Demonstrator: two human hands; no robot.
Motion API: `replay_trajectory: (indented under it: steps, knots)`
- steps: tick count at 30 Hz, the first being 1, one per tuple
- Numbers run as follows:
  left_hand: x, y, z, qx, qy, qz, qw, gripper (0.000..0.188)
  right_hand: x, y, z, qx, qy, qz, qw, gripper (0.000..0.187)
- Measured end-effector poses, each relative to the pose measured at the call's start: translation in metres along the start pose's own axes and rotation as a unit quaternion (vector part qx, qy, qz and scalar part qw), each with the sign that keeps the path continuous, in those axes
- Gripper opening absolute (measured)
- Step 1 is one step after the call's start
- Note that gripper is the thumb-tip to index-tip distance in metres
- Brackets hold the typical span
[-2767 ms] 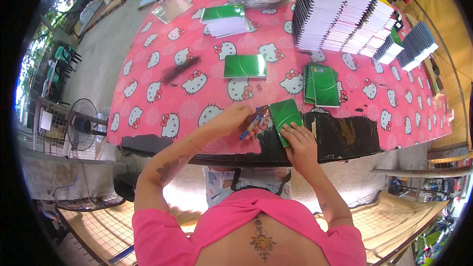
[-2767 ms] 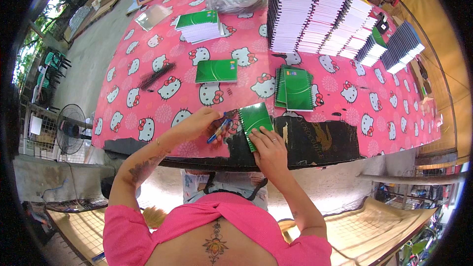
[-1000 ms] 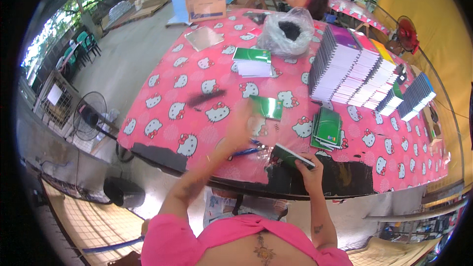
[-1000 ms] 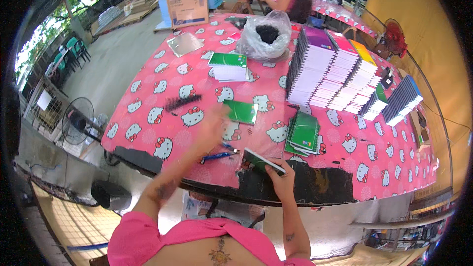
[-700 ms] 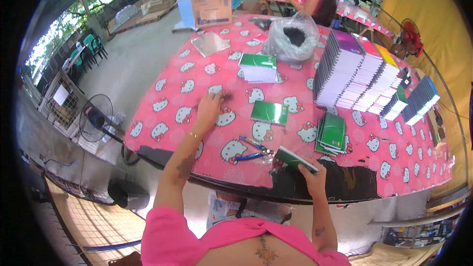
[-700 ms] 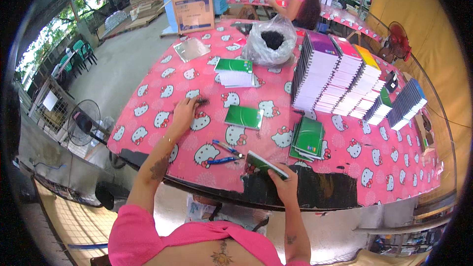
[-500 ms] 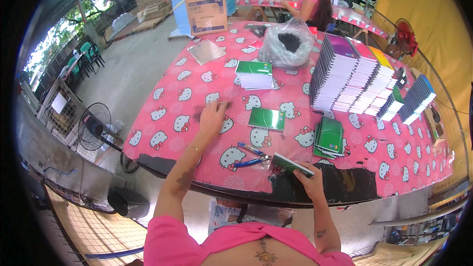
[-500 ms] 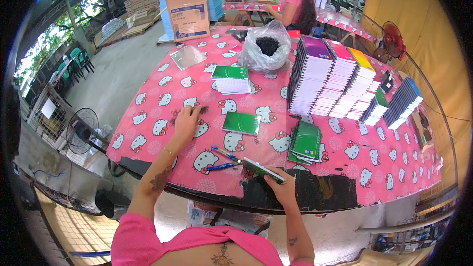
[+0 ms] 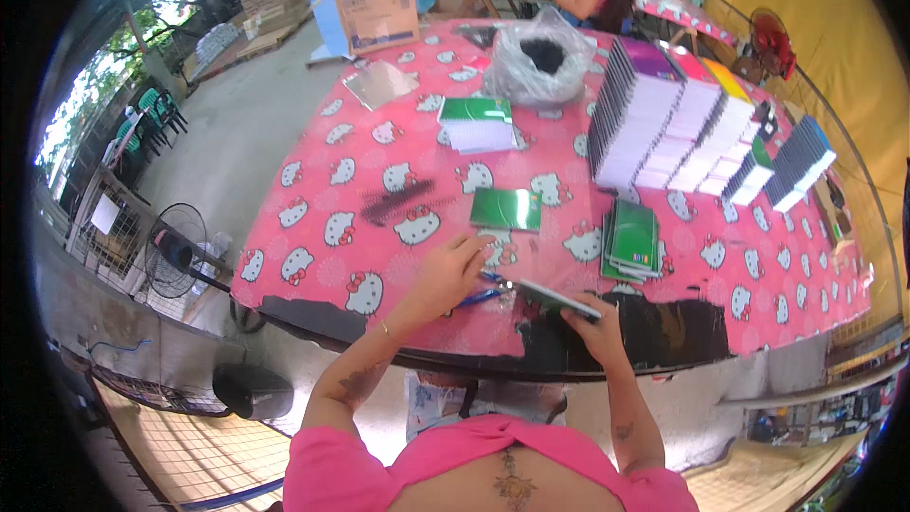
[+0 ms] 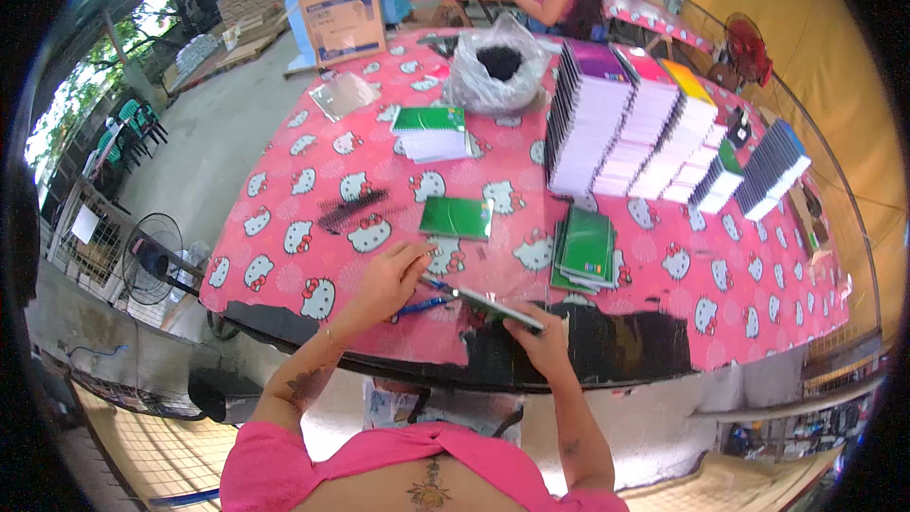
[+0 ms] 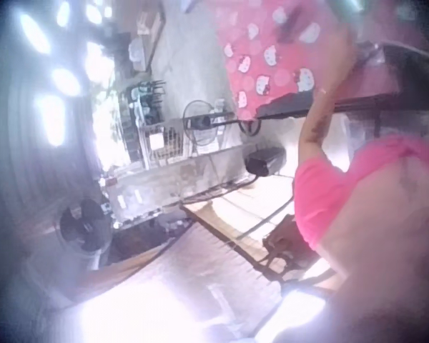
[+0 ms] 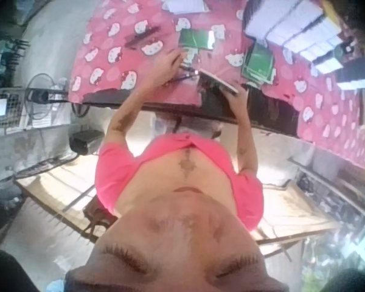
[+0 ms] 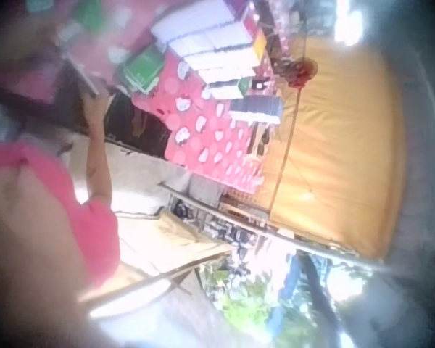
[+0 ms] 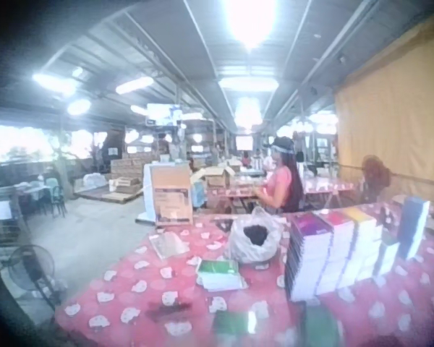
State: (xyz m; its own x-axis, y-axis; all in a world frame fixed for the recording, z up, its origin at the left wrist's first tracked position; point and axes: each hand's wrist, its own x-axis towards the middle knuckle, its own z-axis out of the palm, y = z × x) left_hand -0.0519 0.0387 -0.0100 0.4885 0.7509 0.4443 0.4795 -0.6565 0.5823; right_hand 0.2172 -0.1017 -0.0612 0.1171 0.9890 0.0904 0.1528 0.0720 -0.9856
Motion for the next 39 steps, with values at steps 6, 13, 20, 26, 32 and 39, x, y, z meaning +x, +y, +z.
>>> replay_trajectory:
  steps: [6,13,20,26,32,39]
  knots:
    - [-0.021,0.034,0.006,-0.089,-0.004,-0.024,0.996,0.024,0.008,-0.005,0.006,-0.014,0.03,-0.002,0.999,0.025]
    - [-0.02,0.034,0.02,-0.147,0.016,-0.021,0.989,0.019,0.007,-0.007,0.007,0.03,0.024,-0.011,0.999,0.025]
    - [-0.007,0.032,0.019,-0.071,-0.008,-0.002,0.997,0.022,0.008,-0.007,0.005,0.027,0.012,-0.021,0.999,0.025]
    - [0.003,0.014,0.019,0.031,-0.134,0.124,0.983,0.031,0.008,-0.009,0.001,0.013,-0.009,-0.016,1.0,0.024]
    - [0.009,0.032,0.007,0.036,-0.157,0.158,0.974,0.024,0.0,-0.005,-0.002,0.046,-0.006,-0.007,0.999,0.026]
    - [0.012,0.042,0.006,-0.024,-0.209,0.106,0.972,0.03,-0.006,-0.011,-0.007,0.033,-0.028,-0.005,0.999,0.027]
